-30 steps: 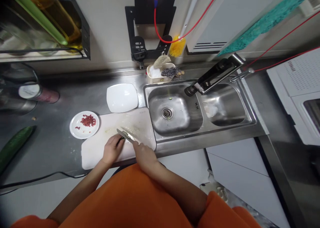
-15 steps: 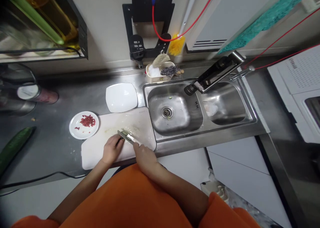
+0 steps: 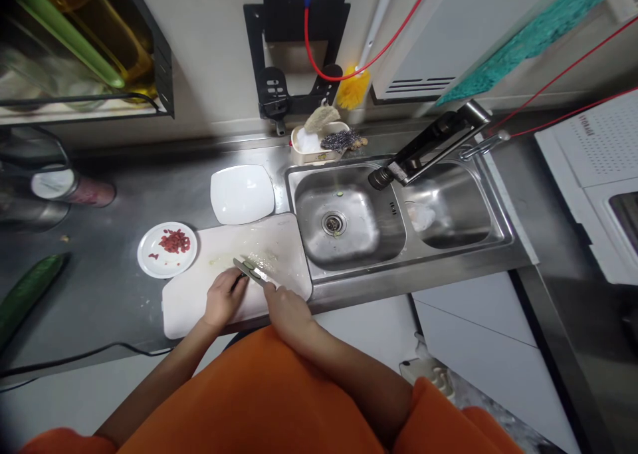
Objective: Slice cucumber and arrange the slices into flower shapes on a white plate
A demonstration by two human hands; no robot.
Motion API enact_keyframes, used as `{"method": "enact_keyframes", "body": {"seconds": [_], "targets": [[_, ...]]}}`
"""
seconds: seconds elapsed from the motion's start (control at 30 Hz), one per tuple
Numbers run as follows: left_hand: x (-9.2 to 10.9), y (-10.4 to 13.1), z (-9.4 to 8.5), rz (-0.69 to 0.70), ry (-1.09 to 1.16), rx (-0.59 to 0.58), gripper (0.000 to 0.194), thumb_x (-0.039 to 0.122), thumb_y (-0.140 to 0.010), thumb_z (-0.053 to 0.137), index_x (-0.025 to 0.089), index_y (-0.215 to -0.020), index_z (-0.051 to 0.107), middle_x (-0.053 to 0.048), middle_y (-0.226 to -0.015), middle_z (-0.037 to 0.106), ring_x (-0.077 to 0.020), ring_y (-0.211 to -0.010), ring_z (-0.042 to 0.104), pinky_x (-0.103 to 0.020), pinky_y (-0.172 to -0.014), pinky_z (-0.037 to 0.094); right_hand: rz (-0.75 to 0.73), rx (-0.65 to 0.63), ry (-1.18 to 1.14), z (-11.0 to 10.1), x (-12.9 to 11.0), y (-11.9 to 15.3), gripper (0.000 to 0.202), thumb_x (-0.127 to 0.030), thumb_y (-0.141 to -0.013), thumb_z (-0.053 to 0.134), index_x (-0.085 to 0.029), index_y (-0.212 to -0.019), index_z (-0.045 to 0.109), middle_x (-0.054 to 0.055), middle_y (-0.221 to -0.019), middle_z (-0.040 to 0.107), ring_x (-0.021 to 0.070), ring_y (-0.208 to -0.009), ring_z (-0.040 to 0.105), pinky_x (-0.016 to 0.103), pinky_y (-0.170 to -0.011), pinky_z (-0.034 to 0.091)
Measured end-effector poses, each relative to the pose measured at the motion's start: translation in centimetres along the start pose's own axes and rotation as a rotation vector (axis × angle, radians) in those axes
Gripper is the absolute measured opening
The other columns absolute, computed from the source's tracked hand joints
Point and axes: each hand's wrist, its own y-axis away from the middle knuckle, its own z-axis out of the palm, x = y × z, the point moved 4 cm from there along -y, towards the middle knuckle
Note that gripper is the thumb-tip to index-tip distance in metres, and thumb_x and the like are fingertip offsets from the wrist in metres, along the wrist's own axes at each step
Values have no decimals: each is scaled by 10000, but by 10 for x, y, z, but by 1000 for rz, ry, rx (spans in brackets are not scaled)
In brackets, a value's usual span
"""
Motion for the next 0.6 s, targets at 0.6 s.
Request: {"method": "enact_keyframes", "body": {"seconds": [0.6], "targets": [[1,-2,-2,-5,14,8,224,273,-891,491,184,-1041,631,-80,-1014,686,-200,-951,630,-359,-878,495,-37,42,-11,8,-4,-20,358,-76,-928,231,-168,-1182,466,122,-961,654,219,-908,652,278,-698,492]]}}
